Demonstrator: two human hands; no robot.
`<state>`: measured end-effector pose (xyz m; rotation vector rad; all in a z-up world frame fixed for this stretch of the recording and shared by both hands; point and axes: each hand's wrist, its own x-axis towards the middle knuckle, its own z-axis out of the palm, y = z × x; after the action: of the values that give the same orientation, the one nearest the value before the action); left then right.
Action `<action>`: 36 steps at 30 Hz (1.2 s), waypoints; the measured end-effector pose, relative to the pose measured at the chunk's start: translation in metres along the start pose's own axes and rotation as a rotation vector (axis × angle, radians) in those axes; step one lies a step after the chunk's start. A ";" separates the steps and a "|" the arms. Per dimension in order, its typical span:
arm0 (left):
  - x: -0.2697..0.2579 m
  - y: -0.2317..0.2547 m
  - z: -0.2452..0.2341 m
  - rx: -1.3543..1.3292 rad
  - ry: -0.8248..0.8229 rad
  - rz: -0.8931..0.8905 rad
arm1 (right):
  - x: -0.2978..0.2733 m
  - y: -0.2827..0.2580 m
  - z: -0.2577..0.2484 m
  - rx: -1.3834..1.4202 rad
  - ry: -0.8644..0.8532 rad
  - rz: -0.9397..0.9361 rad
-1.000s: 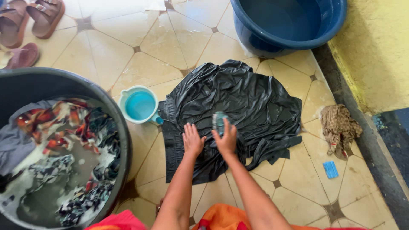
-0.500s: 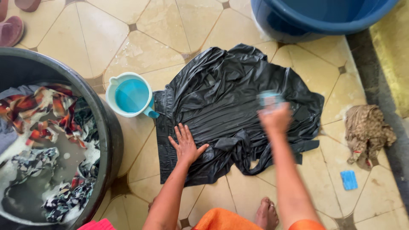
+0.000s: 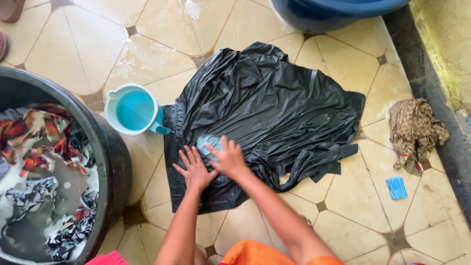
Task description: The person scrubs a black garment with a brush on a tiled floor and then rinses it in a basin of soapy water.
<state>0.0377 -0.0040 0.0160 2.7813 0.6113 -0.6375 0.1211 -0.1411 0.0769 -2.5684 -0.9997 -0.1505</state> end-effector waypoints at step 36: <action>0.002 0.002 -0.019 0.004 -0.134 -0.010 | -0.077 0.271 -0.107 -0.341 0.172 1.005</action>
<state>0.0470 0.0004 0.0326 2.7130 0.5973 -0.8201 0.2494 -0.4141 0.0742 -2.9541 0.4705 -0.2649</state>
